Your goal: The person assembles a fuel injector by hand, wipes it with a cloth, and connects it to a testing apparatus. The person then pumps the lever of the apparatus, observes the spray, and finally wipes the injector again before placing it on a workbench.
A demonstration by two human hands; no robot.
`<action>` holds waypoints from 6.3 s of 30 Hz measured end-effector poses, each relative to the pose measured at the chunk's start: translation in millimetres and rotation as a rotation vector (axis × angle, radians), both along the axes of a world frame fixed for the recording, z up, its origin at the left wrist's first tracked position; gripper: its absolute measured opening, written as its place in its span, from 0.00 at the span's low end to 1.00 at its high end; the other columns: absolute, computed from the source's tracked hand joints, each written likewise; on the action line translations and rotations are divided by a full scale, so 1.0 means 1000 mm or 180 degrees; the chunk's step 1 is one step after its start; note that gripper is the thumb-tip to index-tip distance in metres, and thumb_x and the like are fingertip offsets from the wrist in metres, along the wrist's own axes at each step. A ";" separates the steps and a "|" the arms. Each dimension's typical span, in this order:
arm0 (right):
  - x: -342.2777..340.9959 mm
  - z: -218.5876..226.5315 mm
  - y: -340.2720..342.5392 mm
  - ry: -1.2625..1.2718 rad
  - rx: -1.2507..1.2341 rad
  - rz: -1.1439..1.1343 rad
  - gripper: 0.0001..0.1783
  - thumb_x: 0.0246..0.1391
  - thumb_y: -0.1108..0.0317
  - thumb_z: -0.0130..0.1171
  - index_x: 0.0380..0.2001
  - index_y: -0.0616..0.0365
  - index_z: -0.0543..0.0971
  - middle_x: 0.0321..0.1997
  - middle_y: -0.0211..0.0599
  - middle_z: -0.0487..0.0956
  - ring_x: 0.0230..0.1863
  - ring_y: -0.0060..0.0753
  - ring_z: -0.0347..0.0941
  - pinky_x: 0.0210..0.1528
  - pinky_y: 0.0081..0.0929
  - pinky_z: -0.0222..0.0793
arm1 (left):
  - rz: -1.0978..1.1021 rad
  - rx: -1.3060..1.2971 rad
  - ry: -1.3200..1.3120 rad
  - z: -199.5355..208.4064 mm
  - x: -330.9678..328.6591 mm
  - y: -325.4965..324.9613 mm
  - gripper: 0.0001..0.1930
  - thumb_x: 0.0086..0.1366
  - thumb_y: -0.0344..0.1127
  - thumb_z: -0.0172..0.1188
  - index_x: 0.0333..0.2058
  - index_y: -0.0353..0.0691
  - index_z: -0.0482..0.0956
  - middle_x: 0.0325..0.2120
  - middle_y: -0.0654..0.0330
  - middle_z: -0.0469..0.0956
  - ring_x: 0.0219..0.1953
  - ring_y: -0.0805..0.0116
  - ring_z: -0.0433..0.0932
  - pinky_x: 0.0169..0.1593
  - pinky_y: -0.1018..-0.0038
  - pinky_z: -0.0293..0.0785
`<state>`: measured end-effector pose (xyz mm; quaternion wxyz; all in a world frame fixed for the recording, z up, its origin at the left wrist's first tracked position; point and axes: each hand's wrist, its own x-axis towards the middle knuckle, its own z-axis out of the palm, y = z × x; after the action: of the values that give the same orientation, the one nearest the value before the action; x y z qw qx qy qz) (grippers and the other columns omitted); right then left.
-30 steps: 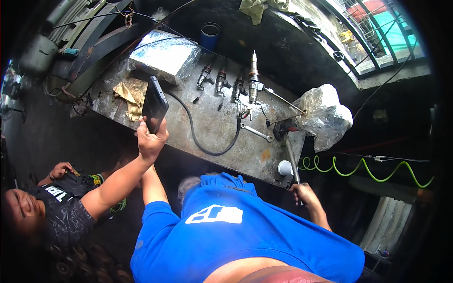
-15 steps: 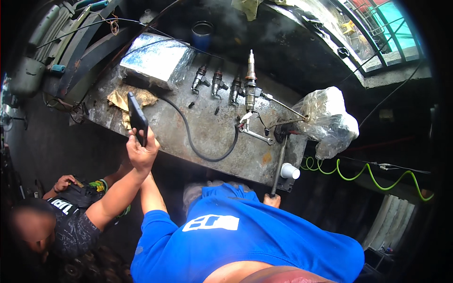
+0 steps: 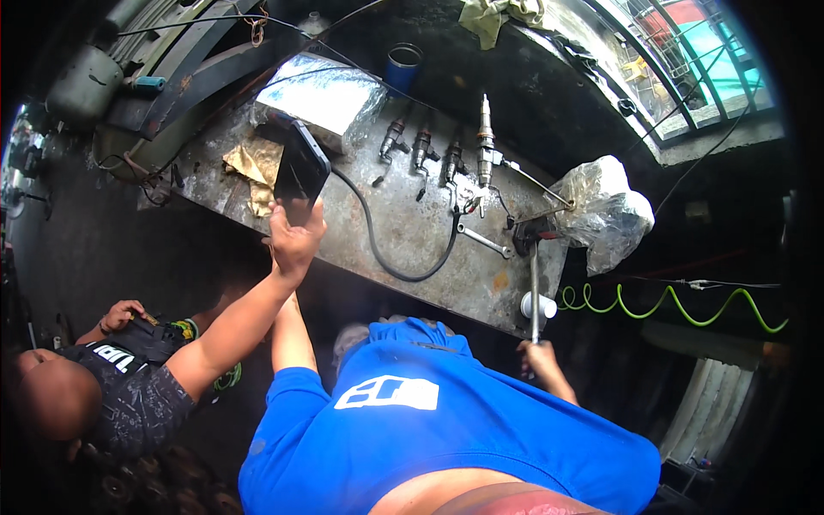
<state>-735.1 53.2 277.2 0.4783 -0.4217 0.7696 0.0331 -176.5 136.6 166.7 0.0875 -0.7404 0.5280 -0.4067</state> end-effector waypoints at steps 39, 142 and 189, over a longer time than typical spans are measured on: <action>-0.016 0.008 -0.022 0.0052 0.0272 0.0190 0.09 0.52 0.66 0.56 0.24 0.60 0.74 0.13 0.29 0.67 0.10 0.26 0.64 0.11 0.29 0.59 | 0.1917 -0.2290 0.1704 -0.140 0.002 0.028 0.30 0.60 0.47 0.67 0.52 0.30 0.73 0.51 0.41 0.74 0.56 0.45 0.73 0.67 0.58 0.62; 0.006 -0.083 0.038 0.0512 -0.0551 0.0016 0.10 0.55 0.68 0.61 0.25 0.57 0.72 0.14 0.27 0.67 0.11 0.26 0.64 0.13 0.28 0.59 | -0.0301 -0.3611 0.7027 -0.142 0.162 -0.141 0.36 0.51 0.22 0.47 0.64 0.24 0.60 0.28 0.41 0.81 0.22 0.59 0.83 0.24 0.66 0.81; 0.223 -0.069 -0.097 -0.3652 -0.1323 -0.0780 0.29 0.60 0.44 0.59 0.52 0.58 0.78 0.46 0.29 0.78 0.31 0.15 0.66 0.27 0.16 0.63 | -0.1549 0.0093 0.6244 0.059 -0.174 -0.178 0.34 0.74 0.62 0.39 0.31 0.34 0.79 0.21 0.61 0.74 0.22 0.74 0.71 0.27 0.76 0.66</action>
<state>-512.4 -44.2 208.0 0.7239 -0.3652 0.4232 -0.4044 -350.8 -41.5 225.5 -0.4614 -0.6190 0.5084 0.3813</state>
